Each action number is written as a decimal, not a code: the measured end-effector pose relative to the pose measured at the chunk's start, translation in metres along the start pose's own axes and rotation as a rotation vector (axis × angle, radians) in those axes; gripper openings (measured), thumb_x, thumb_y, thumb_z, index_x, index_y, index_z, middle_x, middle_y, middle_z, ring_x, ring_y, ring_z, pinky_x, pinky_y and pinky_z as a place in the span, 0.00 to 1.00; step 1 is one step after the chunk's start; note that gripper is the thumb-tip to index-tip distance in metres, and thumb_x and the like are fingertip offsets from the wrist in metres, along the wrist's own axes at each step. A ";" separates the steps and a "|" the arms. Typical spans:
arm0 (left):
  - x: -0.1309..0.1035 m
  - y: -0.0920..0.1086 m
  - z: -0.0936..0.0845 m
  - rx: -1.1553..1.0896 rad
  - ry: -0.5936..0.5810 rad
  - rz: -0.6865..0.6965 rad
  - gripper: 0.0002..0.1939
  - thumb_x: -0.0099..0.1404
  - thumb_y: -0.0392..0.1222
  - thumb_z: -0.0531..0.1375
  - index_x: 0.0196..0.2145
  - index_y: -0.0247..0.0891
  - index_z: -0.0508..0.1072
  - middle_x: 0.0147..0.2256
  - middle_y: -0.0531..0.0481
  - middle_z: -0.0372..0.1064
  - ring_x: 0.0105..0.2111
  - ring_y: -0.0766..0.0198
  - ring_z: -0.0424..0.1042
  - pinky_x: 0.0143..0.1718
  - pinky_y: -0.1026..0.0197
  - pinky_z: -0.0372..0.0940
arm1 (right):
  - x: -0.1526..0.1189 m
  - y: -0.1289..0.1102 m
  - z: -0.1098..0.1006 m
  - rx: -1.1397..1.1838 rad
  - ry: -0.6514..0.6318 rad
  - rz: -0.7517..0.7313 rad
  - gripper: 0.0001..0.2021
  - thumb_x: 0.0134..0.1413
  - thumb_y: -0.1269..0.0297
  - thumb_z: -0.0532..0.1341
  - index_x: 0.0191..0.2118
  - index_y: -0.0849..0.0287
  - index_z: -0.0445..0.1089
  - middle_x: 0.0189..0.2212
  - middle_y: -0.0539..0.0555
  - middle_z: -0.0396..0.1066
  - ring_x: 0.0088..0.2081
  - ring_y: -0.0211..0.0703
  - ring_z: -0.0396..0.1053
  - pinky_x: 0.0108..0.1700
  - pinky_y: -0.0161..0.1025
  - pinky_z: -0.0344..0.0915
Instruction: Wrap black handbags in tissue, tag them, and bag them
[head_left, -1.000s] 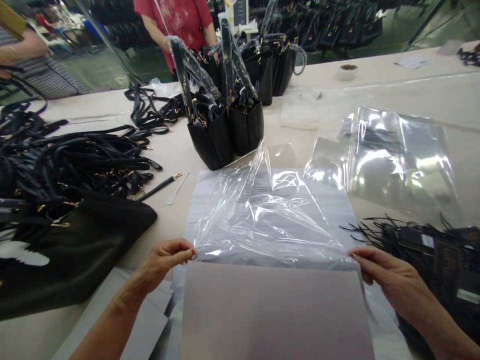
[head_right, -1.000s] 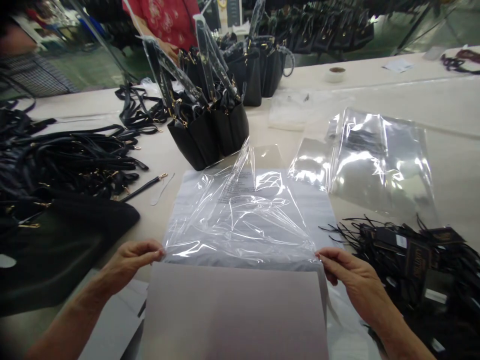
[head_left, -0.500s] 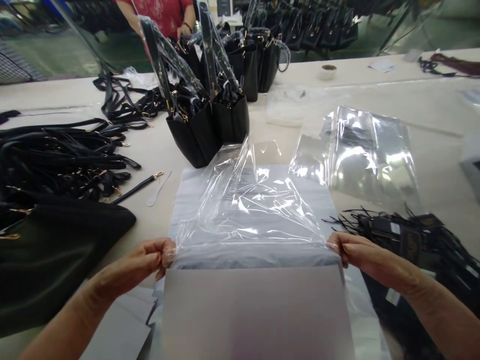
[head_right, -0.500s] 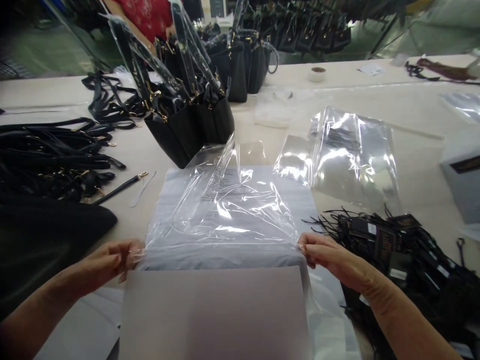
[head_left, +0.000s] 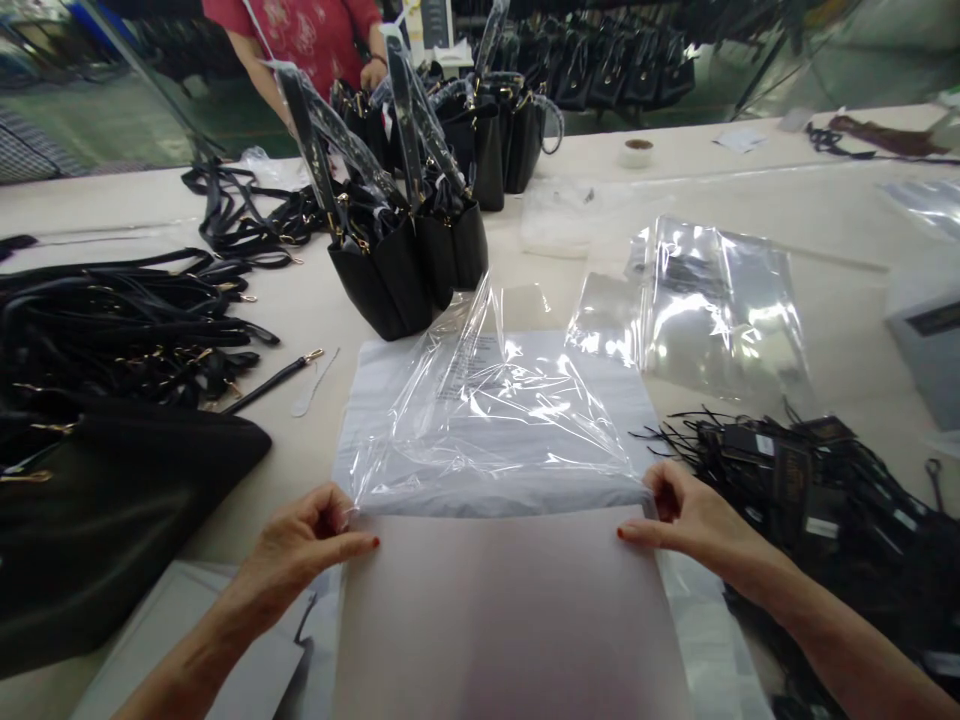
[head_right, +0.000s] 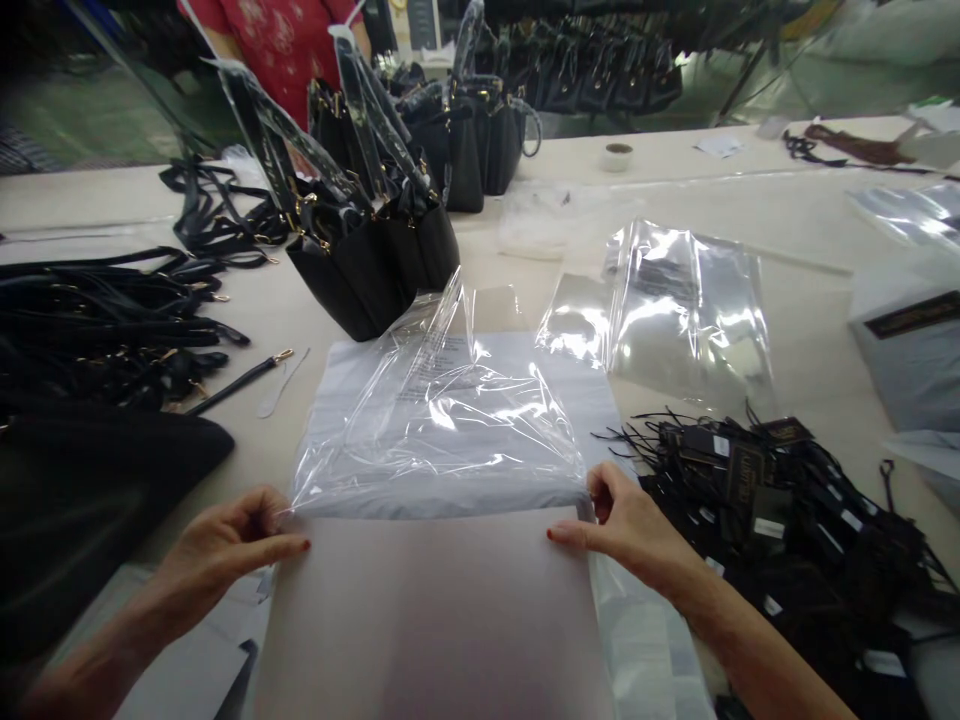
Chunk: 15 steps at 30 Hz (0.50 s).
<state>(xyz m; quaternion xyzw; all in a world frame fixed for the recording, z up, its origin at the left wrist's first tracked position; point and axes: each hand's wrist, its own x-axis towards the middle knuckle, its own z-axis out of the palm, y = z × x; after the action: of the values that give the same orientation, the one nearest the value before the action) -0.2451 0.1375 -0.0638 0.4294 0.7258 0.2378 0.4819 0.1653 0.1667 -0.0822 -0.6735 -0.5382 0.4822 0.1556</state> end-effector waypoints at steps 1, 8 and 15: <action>-0.001 -0.002 0.002 0.013 0.047 0.015 0.22 0.39 0.51 0.68 0.19 0.38 0.58 0.18 0.59 0.54 0.20 0.70 0.55 0.21 0.68 0.52 | -0.001 -0.001 0.004 0.019 0.053 0.001 0.25 0.27 0.48 0.70 0.24 0.56 0.58 0.18 0.43 0.55 0.22 0.34 0.53 0.23 0.32 0.52; -0.013 -0.020 0.039 0.085 0.596 0.235 0.24 0.47 0.52 0.64 0.18 0.40 0.50 0.20 0.58 0.52 0.22 0.69 0.54 0.24 0.66 0.53 | -0.012 0.002 0.044 0.228 0.428 -0.115 0.28 0.37 0.46 0.67 0.19 0.55 0.46 0.18 0.44 0.46 0.21 0.32 0.47 0.22 0.33 0.49; -0.057 -0.104 0.077 0.141 0.569 0.210 0.12 0.57 0.50 0.56 0.22 0.42 0.65 0.28 0.49 0.66 0.31 0.58 0.67 0.36 0.57 0.64 | -0.060 0.050 0.065 -0.099 0.531 -0.267 0.21 0.53 0.44 0.53 0.19 0.53 0.60 0.24 0.54 0.66 0.27 0.44 0.65 0.31 0.42 0.63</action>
<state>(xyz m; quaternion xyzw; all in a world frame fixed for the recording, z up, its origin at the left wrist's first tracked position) -0.2071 0.0298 -0.1468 0.4506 0.7979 0.3462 0.2011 0.1434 0.0753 -0.1217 -0.7060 -0.5856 0.2376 0.3198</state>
